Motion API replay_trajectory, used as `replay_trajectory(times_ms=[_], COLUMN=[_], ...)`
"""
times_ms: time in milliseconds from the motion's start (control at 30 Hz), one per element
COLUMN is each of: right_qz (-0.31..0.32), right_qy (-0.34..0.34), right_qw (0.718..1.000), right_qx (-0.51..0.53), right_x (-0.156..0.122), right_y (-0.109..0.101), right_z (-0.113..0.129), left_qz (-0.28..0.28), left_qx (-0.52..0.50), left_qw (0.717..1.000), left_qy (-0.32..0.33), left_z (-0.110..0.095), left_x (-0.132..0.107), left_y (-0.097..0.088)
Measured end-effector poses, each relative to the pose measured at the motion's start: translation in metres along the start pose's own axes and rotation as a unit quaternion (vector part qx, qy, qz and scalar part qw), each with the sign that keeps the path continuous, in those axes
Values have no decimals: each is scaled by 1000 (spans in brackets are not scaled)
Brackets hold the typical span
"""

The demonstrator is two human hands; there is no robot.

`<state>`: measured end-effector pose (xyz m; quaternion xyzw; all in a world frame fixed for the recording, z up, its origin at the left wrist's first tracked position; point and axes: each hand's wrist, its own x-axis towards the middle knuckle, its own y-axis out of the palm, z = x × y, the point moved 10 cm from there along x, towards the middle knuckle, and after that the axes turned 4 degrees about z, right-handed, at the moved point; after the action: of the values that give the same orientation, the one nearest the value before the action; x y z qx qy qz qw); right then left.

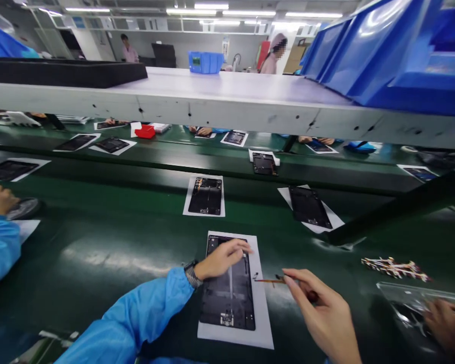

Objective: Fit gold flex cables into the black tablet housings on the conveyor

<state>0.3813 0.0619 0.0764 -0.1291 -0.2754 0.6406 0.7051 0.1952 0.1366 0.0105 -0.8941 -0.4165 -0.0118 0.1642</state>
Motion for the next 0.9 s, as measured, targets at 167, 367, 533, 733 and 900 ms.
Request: replay_trajectory(times_ms=[167, 367, 533, 733, 900], right_qz=[89, 200, 290, 304, 317], right_qy=[-13, 3, 14, -2, 5], right_qw=[996, 979, 957, 951, 942], right_qx=[26, 22, 14, -59, -111], right_x=[43, 79, 92, 111, 122], right_y=[62, 132, 186, 224, 242], right_z=[14, -3, -13, -17, -20], left_qz=[23, -160, -125, -66, -61], left_qx=[-147, 192, 387, 472, 476], left_qw=[988, 966, 913, 879, 877], left_qy=[-39, -59, 20, 28, 22], left_z=[-12, 9, 3, 13, 24], left_x=[-41, -89, -101, -97, -92], left_y=[32, -11, -16, -16, -17])
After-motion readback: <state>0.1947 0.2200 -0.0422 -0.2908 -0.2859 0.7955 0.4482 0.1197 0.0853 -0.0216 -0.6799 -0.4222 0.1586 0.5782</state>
